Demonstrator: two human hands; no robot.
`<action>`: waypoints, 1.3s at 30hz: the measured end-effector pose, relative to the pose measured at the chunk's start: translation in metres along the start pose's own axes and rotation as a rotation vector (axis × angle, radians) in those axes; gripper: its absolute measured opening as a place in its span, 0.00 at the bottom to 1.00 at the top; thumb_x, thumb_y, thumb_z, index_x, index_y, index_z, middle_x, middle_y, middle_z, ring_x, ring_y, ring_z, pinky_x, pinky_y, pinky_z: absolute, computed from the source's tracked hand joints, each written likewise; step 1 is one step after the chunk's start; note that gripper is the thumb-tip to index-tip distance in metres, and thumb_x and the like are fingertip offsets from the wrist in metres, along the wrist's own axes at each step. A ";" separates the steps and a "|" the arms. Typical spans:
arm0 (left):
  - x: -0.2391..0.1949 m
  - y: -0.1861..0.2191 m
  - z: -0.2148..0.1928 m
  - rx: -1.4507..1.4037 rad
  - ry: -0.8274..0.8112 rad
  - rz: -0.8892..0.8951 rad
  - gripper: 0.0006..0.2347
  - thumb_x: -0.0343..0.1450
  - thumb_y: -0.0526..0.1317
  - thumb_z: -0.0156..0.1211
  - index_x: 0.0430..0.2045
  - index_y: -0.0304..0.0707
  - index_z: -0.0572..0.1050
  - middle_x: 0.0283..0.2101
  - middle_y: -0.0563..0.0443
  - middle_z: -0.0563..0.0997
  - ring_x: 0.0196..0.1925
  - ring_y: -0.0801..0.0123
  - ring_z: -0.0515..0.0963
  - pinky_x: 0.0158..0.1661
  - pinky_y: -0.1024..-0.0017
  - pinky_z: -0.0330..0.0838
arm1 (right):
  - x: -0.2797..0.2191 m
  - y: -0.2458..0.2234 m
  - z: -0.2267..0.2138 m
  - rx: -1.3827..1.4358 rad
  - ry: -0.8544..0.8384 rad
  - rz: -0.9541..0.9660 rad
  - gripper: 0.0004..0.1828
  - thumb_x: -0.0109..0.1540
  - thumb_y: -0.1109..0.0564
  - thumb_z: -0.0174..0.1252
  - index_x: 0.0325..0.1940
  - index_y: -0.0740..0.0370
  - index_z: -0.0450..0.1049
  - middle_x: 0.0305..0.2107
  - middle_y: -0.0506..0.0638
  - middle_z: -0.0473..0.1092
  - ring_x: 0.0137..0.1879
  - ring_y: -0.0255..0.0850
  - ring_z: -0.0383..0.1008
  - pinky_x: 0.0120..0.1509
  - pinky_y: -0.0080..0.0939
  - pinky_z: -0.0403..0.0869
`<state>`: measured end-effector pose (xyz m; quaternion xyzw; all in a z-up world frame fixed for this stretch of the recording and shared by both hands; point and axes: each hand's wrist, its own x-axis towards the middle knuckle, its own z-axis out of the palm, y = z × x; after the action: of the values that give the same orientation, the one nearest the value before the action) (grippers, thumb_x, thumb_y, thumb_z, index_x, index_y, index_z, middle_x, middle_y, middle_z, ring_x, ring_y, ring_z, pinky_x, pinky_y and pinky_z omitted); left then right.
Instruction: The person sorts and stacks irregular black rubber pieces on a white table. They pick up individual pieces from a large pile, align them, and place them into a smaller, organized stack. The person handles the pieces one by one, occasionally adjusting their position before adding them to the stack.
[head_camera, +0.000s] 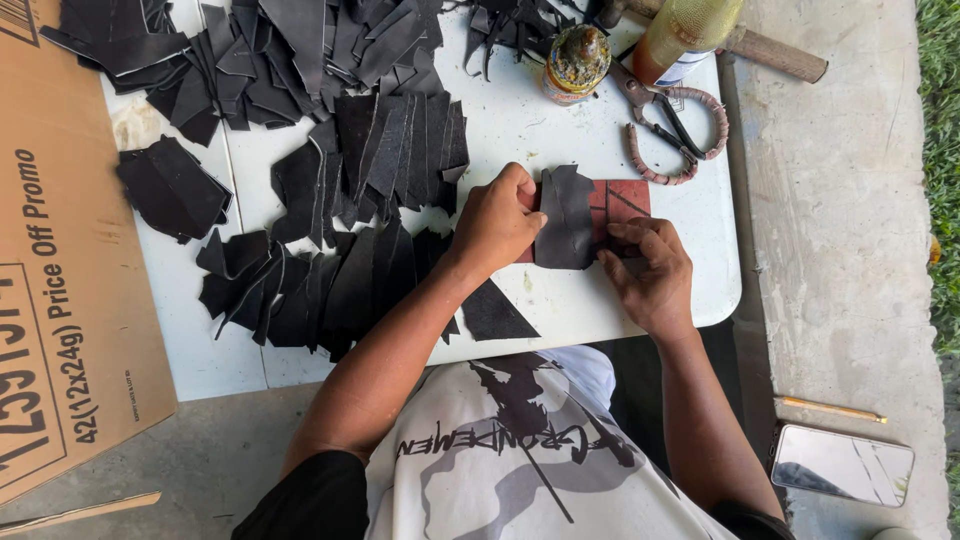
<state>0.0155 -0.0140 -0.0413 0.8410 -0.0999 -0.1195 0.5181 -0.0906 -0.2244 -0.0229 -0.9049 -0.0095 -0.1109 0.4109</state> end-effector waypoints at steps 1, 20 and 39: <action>0.000 0.001 0.000 0.013 0.006 -0.001 0.13 0.62 0.33 0.71 0.32 0.35 0.71 0.30 0.44 0.84 0.36 0.56 0.87 0.38 0.63 0.79 | 0.000 0.000 0.000 0.004 -0.006 -0.021 0.17 0.58 0.67 0.70 0.50 0.66 0.77 0.47 0.55 0.72 0.53 0.44 0.78 0.58 0.41 0.78; 0.001 0.006 -0.001 0.181 -0.013 -0.024 0.13 0.63 0.36 0.72 0.30 0.35 0.70 0.29 0.44 0.85 0.36 0.51 0.86 0.40 0.58 0.79 | -0.001 0.010 0.004 -0.028 -0.048 0.017 0.15 0.59 0.62 0.72 0.49 0.59 0.80 0.48 0.52 0.70 0.55 0.44 0.75 0.56 0.40 0.78; 0.020 0.015 -0.040 0.533 -0.177 -0.090 0.27 0.55 0.59 0.78 0.30 0.32 0.78 0.30 0.37 0.83 0.36 0.48 0.86 0.39 0.55 0.79 | 0.005 0.007 -0.002 -0.387 -0.027 0.080 0.54 0.49 0.35 0.76 0.74 0.56 0.65 0.65 0.61 0.58 0.71 0.59 0.57 0.75 0.63 0.57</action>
<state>0.0461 0.0072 -0.0126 0.9374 -0.1353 -0.1851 0.2622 -0.0853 -0.2305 -0.0256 -0.9680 0.0426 -0.0822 0.2333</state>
